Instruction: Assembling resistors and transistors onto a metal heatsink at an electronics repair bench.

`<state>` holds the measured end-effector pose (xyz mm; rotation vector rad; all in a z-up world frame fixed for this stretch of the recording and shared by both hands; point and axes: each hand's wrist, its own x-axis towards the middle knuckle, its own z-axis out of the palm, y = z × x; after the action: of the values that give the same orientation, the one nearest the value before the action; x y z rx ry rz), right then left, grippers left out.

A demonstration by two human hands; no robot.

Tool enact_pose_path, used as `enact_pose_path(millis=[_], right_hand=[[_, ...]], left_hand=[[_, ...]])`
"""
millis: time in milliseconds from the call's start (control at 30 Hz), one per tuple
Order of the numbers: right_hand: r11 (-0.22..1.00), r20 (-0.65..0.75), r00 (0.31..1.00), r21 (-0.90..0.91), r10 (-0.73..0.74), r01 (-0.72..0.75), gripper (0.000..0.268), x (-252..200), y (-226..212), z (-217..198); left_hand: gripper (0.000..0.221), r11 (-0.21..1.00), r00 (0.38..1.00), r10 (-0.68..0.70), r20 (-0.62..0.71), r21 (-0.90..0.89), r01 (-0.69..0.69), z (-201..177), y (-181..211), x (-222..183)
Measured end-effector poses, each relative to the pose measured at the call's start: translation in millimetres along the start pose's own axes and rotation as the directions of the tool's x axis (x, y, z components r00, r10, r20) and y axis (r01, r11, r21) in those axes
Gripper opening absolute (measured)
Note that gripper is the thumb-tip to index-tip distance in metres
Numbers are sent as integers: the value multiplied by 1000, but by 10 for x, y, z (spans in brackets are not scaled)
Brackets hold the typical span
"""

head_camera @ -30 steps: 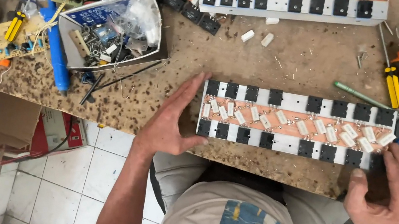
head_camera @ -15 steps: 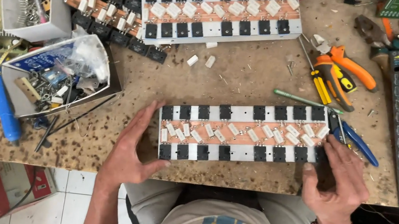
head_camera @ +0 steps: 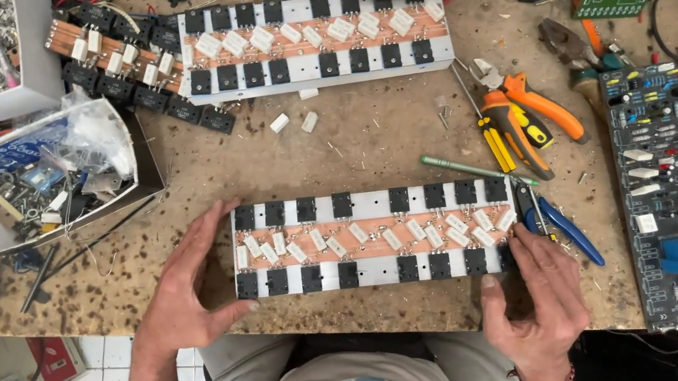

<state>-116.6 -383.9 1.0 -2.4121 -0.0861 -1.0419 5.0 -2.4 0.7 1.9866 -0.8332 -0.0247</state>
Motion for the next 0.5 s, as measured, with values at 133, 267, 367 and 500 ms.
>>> enact_pose_path(millis=[133,267,367,500], right_hand=[[1000,-15,1000,0,4,-4,38,-77,101,41],[1000,-24,1000,4,13,-13,37,-14,36,17],[1000,-16,1000,11,26,-26,33,57,-38,-13],[1000,-16,1000,-1,13,-13,33,33,-7,0]], left_hand=[[115,998,998,-61,1,32,61,-1,15,-11],[115,996,996,-87,6,31,87,0,36,-2],[118,996,996,-93,6,2,93,4,38,14],[115,994,996,-88,3,-60,88,11,46,25]])
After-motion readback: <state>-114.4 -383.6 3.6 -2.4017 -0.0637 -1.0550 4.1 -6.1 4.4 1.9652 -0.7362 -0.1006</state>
